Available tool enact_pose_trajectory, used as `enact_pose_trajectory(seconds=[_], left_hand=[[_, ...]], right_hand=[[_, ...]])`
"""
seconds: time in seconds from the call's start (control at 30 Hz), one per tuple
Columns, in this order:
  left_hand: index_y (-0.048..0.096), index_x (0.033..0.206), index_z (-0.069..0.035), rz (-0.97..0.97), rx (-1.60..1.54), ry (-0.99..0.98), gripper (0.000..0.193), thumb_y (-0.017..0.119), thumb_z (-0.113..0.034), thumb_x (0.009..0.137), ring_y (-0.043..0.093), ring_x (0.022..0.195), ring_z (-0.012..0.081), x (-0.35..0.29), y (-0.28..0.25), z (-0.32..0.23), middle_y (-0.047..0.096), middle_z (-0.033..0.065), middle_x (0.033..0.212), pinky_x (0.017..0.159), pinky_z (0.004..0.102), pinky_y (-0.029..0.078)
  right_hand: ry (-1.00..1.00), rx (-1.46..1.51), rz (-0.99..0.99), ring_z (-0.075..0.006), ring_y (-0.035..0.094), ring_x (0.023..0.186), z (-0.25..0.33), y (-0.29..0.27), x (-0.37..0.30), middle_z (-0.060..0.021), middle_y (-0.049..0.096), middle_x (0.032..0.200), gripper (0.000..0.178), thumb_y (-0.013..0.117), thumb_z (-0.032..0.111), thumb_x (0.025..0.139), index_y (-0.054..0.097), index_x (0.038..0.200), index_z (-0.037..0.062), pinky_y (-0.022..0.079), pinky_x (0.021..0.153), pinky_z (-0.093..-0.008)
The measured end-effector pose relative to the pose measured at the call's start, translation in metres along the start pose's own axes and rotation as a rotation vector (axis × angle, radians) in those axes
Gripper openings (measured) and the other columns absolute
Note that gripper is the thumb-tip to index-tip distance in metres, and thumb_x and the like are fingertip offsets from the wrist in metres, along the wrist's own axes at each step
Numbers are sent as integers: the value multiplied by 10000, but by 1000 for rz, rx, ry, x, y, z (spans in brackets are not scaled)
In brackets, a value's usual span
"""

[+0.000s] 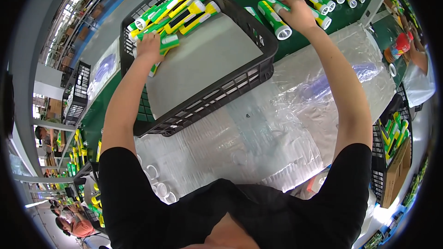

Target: Assembling portable flashlights by attaching components including lenses and heads.

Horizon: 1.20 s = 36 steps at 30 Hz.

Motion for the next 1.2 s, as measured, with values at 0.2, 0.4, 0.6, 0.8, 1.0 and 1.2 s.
enact_pose_trajectory(seconds=[0.2, 0.4, 0.6, 0.8, 1.0, 1.2], left_hand=[[653, 1078, -83, 208, -155, -38, 512, 794, -315, 643, 662, 1017, 260, -7, 20, 3, 688, 97, 1074, 863, 379, 535], [695, 1042, -79, 93, -458, -94, 444, 765, -301, 664, 676, 974, 262, -21, -11, 24, 698, 129, 1041, 850, 359, 533], [661, 1051, 33, -158, -1987, -53, 539, 840, -280, 650, 687, 807, 207, -80, -60, 76, 695, 121, 937, 728, 337, 553], [617, 1113, 0, -266, -2343, -288, 450, 796, -196, 750, 670, 900, 237, -196, 7, 183, 673, 106, 994, 820, 374, 544], [691, 1038, -13, 11, -2167, -476, 379, 792, -212, 732, 642, 885, 211, -210, 134, 173, 678, 80, 995, 816, 347, 503], [622, 1099, 26, 286, -1930, -577, 532, 841, -265, 711, 662, 789, 239, -209, 226, 134, 666, 113, 976, 721, 387, 534]], right_hand=[[67, 228, 0, -159, 617, 822, 44, -8, 4, -80, 650, 916, 432, 642, 230, 873, 568, 1219, -18, 489, 783, -290], [465, 612, 728, -79, 487, 706, 105, 30, -55, 29, 525, 762, 348, 635, 348, 871, 636, 1052, 52, 377, 610, -224], [681, 799, 571, -99, 541, 803, 98, 33, -77, -19, 578, 876, 306, 635, 277, 879, 637, 1086, 52, 417, 686, -212], [722, 852, 326, -119, 554, 1003, 114, 6, -126, -3, 611, 1105, 409, 571, 288, 928, 560, 1278, 77, 464, 836, -341], [791, 891, 255, -158, 533, 1125, 90, 5, -138, -32, 588, 1182, 446, 581, 315, 925, 524, 1299, 79, 486, 878, -435], [918, 893, 201, -221, 541, 1032, 108, 32, -135, -65, 568, 1084, 493, 623, 308, 846, 496, 1263, 79, 495, 798, -478]])
Point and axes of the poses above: each hand's wrist, its own x-axis towards the middle knuckle, its own y-axis out of the palm, z = x × y, the point moved 10 cm from there along x, towards the middle knuckle
